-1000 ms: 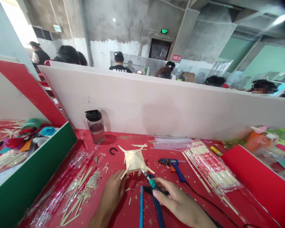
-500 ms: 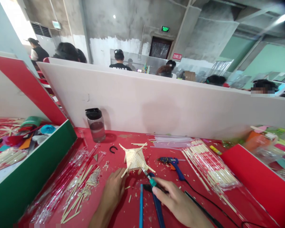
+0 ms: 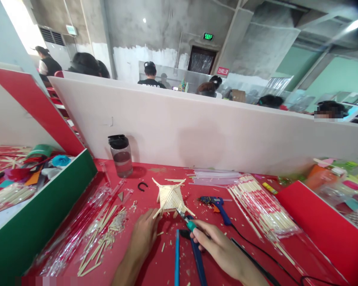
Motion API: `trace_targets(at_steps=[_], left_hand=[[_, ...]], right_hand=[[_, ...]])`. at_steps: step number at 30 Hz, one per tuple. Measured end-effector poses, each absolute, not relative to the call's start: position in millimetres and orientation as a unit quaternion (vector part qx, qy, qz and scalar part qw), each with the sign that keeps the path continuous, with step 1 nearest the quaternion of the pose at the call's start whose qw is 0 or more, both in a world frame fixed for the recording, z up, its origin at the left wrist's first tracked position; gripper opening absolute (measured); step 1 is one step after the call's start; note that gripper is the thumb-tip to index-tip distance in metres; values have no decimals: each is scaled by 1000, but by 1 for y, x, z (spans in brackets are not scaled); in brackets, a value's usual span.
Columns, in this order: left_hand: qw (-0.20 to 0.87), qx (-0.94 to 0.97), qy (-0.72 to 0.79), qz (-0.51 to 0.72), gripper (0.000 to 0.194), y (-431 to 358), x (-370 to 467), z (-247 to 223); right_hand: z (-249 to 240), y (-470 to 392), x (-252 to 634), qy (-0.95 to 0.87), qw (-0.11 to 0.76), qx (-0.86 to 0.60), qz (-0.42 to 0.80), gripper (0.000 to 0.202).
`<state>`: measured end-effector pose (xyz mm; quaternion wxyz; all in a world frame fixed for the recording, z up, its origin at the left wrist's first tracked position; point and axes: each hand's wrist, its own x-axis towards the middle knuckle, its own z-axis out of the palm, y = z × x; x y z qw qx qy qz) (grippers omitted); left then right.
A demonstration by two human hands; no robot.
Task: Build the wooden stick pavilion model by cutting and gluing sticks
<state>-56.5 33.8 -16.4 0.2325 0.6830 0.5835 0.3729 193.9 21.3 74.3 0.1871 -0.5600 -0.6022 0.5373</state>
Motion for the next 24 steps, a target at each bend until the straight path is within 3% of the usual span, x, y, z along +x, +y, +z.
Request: trace_targets(at_steps=[7,24], left_hand=[[218,693,585,360,35,37,-60,-31],[219,695,591,347,38,37,-57,-23]], right_hand=[[79,18,197,-610,160,-587,508,70],[70,15,189,-607,204,-586,497,66]])
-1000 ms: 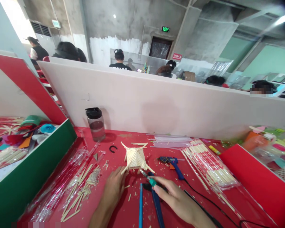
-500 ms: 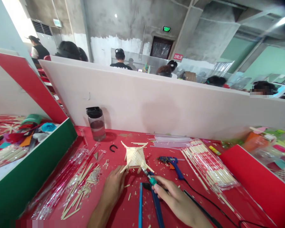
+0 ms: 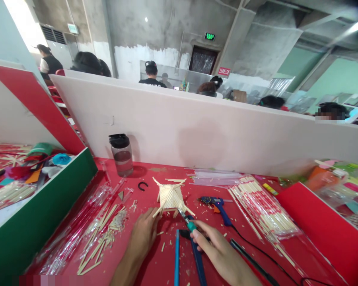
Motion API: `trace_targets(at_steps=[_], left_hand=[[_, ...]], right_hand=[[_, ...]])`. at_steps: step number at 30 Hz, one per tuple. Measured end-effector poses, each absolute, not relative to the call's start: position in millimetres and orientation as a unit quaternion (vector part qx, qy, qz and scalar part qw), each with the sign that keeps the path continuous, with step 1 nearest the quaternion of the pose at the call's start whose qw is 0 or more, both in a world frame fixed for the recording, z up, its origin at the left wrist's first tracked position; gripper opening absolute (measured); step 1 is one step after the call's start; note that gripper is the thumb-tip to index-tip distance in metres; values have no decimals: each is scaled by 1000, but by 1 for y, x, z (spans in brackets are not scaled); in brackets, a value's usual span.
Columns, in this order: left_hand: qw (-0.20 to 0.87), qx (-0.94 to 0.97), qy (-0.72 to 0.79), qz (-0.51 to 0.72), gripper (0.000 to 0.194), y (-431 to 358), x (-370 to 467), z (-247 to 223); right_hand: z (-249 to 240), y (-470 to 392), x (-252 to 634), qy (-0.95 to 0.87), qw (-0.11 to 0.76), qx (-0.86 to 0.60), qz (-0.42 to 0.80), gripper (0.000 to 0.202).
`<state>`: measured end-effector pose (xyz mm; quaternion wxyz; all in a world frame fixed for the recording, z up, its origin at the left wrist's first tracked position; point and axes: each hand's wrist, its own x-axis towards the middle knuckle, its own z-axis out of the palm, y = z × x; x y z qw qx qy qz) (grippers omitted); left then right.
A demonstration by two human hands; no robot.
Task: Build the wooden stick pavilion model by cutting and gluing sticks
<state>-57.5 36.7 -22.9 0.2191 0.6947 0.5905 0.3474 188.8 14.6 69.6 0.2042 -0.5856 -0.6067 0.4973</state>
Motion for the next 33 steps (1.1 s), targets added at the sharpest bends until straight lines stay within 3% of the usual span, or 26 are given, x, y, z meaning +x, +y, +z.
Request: trace_targets(at_steps=[10,19,33], left_hand=[[197,704,597,331,38,36,-57,-24],[189,707,590,341,38,37,-59,-33],[212,691,589,360,38,38,-57,-32]], right_hand=[[82,10,175,-653,209,-593,421,57],[70,10,175,-679,215,-606,354,65],[62,-2,174,-681,215,-591,375,51]])
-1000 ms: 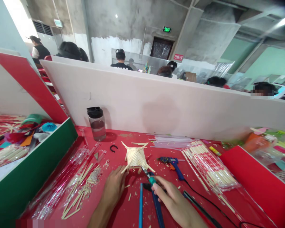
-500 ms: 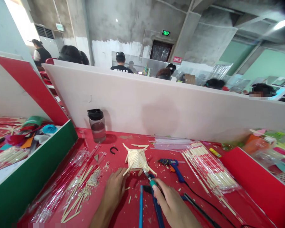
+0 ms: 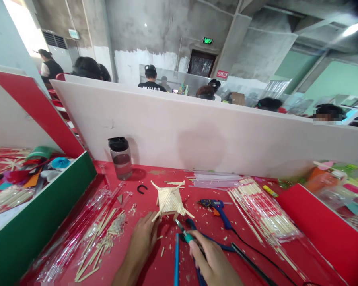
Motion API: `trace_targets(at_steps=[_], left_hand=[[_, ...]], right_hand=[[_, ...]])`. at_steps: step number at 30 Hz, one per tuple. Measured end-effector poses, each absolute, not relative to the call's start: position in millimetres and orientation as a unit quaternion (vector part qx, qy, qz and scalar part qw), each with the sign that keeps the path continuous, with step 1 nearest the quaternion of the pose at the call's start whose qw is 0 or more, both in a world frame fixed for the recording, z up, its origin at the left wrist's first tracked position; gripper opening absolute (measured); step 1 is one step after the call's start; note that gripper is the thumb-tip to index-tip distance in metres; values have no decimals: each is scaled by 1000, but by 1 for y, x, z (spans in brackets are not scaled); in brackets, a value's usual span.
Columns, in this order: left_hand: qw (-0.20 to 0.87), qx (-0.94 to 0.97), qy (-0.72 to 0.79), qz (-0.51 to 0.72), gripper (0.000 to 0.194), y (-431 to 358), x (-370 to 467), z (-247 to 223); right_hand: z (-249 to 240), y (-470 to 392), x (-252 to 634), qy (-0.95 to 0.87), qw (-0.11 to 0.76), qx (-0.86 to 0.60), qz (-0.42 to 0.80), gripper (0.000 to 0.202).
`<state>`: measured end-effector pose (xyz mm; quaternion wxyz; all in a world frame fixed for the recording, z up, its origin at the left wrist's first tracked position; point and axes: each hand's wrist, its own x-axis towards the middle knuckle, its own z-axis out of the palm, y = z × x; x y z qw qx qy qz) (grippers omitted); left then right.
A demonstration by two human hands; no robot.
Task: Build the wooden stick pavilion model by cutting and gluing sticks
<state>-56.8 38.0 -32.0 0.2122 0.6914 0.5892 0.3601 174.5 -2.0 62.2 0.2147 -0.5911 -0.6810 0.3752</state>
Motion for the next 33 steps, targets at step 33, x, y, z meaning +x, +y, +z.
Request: trace_targets(at_steps=[33], left_hand=[[243,679,586,370,34,40,-58,-32]], right_hand=[[69,12,188,-647,222,-590,429,59]])
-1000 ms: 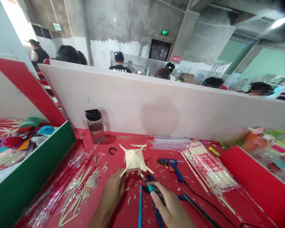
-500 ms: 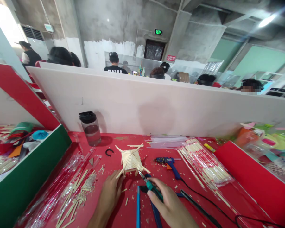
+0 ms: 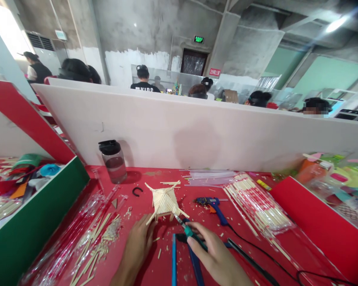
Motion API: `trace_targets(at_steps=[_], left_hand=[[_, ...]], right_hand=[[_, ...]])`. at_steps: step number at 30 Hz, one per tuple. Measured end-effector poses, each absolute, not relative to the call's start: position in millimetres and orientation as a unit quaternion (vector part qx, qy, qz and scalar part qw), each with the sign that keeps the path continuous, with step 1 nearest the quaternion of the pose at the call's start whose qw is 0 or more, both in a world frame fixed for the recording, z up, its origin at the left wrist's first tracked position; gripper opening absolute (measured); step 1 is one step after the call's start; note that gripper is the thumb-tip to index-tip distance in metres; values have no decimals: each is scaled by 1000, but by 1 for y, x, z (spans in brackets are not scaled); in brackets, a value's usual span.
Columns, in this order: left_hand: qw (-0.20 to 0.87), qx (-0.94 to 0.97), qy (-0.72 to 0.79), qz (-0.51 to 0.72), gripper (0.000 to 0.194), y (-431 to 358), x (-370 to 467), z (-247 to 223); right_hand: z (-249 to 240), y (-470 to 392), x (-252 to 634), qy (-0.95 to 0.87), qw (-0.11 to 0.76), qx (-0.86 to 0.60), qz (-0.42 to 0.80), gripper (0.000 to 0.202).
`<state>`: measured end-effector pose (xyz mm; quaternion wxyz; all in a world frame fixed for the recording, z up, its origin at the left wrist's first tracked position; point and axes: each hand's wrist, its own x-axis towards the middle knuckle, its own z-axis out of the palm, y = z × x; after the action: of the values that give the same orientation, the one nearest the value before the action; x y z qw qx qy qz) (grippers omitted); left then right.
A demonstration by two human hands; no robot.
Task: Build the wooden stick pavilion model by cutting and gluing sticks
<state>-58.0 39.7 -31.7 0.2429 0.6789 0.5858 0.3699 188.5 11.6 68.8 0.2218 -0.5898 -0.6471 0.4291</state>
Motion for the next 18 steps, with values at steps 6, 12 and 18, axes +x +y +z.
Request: trace_targets(at_steps=[6,12,18], left_hand=[[241,683,582,369,34,39,-57,-28],[230,679,586,376,34,39,-57,-28],[237,684,582,370,34,39,-58,-29]], right_hand=[[68,13,187,-642,223,-582,447,57],[67,15,185,-641,224,-580,450,57],[65,16,185,-632,230,-588,450,59]])
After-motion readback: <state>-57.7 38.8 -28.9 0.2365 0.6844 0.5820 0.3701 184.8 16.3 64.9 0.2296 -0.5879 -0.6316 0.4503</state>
